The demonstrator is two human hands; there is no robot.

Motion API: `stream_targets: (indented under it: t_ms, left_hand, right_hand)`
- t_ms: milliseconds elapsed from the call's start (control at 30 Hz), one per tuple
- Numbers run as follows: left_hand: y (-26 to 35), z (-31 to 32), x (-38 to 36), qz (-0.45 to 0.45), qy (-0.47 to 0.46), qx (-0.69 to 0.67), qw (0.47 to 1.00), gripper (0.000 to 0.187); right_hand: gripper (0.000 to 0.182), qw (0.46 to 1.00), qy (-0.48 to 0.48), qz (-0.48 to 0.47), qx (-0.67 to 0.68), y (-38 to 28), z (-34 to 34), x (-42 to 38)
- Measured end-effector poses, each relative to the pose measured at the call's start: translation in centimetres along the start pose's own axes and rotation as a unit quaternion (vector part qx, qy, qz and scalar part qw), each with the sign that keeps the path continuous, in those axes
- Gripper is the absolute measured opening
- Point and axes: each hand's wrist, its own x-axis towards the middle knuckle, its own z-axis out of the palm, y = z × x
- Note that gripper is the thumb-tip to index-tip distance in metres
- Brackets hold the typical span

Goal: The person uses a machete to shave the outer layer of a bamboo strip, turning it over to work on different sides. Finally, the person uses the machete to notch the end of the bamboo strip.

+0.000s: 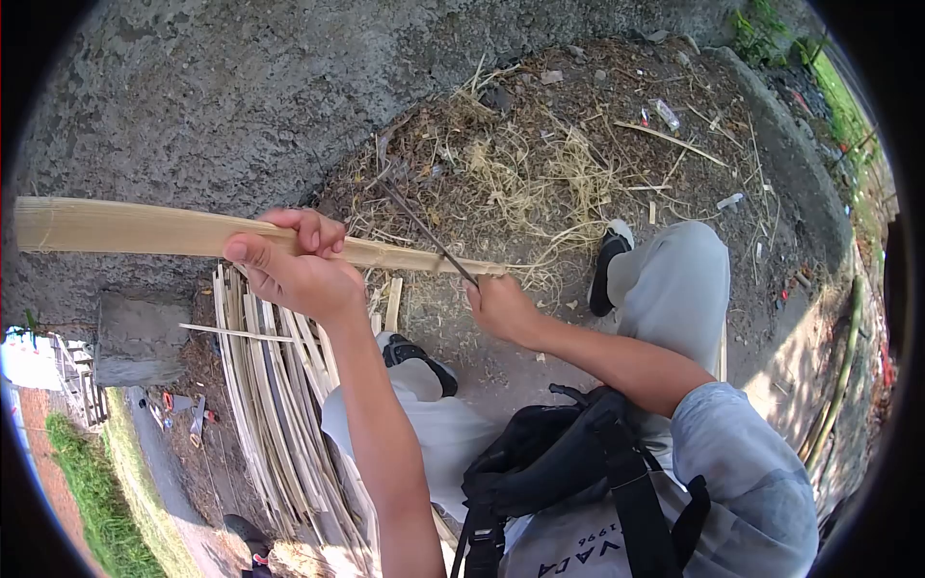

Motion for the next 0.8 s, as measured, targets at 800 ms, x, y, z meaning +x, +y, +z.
stream_targets:
  t_ms: [800]
  left_hand:
    - [0.7, -0.8, 0.5, -0.011, 0.000, 0.021, 1.000, 0.070]
  right_hand:
    - [0.042, 0.996, -0.041, 0.034, -0.068, 8.8, 3.3, 0.5]
